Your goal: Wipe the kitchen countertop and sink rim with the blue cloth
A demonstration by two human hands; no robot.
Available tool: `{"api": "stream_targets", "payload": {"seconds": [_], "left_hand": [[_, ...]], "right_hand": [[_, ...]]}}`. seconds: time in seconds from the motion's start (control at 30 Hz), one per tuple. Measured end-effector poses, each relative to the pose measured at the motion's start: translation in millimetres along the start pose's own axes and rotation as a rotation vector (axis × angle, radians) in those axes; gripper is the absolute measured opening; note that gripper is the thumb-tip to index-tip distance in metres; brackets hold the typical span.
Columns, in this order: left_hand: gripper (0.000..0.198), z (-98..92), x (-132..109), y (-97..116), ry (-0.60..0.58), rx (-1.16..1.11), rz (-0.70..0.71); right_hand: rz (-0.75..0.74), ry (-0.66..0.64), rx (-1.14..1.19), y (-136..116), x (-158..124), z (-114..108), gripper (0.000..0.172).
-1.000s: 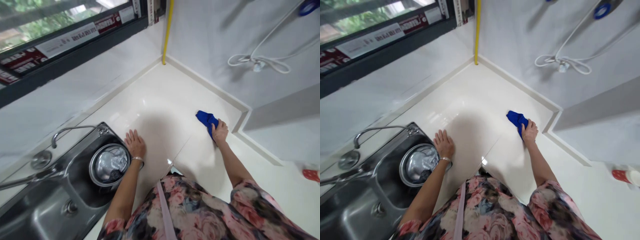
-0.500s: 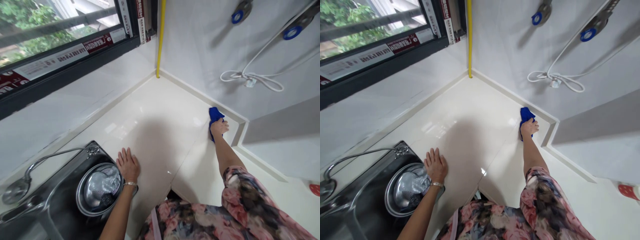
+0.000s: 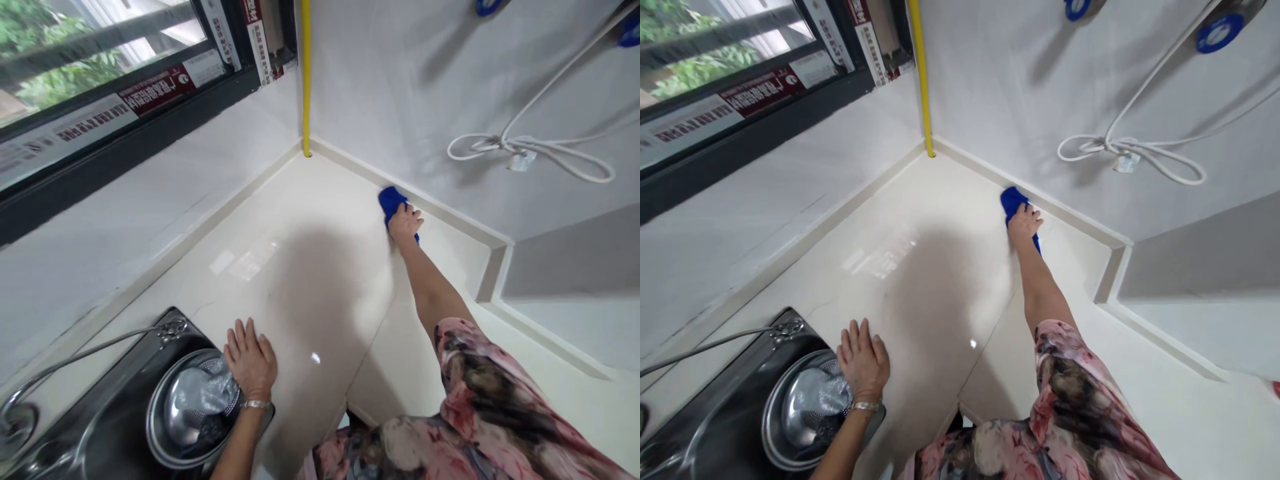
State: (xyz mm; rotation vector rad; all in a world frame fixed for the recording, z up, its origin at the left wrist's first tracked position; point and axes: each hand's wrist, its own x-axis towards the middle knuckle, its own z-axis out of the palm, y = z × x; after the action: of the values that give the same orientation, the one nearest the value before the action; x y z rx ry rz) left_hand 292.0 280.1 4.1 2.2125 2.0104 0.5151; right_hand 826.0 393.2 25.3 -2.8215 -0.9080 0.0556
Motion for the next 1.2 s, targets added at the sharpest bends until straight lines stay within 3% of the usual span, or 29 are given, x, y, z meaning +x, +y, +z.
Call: {"api": "stream_targets", "payload": {"seconds": [0.1, 0.23, 0.43, 0.67, 0.9, 1.07, 1.2], "left_hand": [[0.060, -1.8, 1, 1, -0.020, 0.026, -0.002], [0.059, 1.6, 2, -2, 0.010, 0.037, 0.012], [0.058, 6.1, 4, -2, 0.057, 0.067, 0.004], [0.057, 13.7, 8, -6, 0.116, 0.054, 0.002], [0.057, 22.3, 12, -9, 0.156, 0.000, -0.019], [0.056, 39.6, 14, -19, 0.232, -0.008, 0.017], [0.054, 56.4, 21, -26, 0.296, -0.021, 0.055]], "right_hand": [[-0.191, -0.067, 0.015, -47, -22, 5, 0.052], [-0.427, -0.132, 0.058, -94, -73, 11, 0.055], [-0.618, -0.128, 0.048, -113, -158, 12, 0.057], [-0.828, -0.073, 0.150, -96, -269, 24, 0.056], [-0.808, 0.146, 0.414, -52, -377, 64, 0.065], [-0.641, 0.339, 0.559, -10, -395, 87, 0.059], [-0.686, 0.289, 0.602, 14, -389, 84, 0.046]]}}
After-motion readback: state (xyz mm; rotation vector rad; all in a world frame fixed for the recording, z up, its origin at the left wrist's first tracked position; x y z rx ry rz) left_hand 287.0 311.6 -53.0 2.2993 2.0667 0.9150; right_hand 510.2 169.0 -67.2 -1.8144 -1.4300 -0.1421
